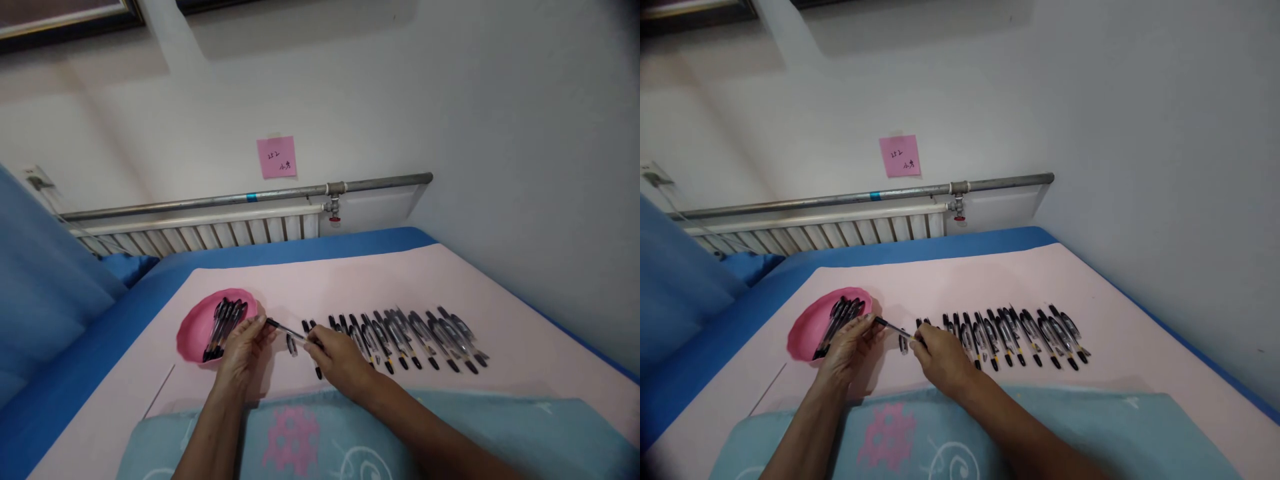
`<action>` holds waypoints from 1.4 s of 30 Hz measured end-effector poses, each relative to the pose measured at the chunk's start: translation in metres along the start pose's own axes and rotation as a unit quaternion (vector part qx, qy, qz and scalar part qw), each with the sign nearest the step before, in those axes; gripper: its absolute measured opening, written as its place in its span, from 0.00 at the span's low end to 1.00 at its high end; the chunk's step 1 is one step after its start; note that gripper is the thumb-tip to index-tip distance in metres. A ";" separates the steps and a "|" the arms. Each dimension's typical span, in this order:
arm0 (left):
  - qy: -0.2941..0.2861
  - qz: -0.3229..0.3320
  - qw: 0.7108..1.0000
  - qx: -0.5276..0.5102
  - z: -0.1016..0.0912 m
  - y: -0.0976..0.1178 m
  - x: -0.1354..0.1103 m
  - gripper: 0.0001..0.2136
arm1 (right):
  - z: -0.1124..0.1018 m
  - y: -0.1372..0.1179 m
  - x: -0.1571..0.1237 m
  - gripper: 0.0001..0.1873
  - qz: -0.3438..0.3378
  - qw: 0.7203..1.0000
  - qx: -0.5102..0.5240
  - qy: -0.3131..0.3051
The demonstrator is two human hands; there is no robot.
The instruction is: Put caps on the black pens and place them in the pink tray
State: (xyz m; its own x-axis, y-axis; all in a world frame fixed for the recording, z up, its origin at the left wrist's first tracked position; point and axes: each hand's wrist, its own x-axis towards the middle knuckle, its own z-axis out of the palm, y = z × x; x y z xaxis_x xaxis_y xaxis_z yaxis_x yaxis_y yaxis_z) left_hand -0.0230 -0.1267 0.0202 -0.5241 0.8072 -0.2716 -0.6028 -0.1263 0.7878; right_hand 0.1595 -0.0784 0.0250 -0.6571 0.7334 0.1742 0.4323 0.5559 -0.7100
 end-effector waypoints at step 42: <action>0.028 -0.039 0.997 -0.055 0.007 0.006 0.004 0.02 | -0.003 -0.005 -0.002 0.08 -0.015 1.000 0.012 -0.023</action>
State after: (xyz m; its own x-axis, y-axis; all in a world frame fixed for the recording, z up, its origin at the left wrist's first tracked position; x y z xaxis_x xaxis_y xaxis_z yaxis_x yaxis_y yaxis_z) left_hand -0.0239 -0.1204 0.0276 -0.5041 0.7841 -0.3620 -0.7035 -0.1296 0.6988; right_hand 0.1607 -0.0818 0.0299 -0.6972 0.6976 0.1650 0.3971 0.5675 -0.7212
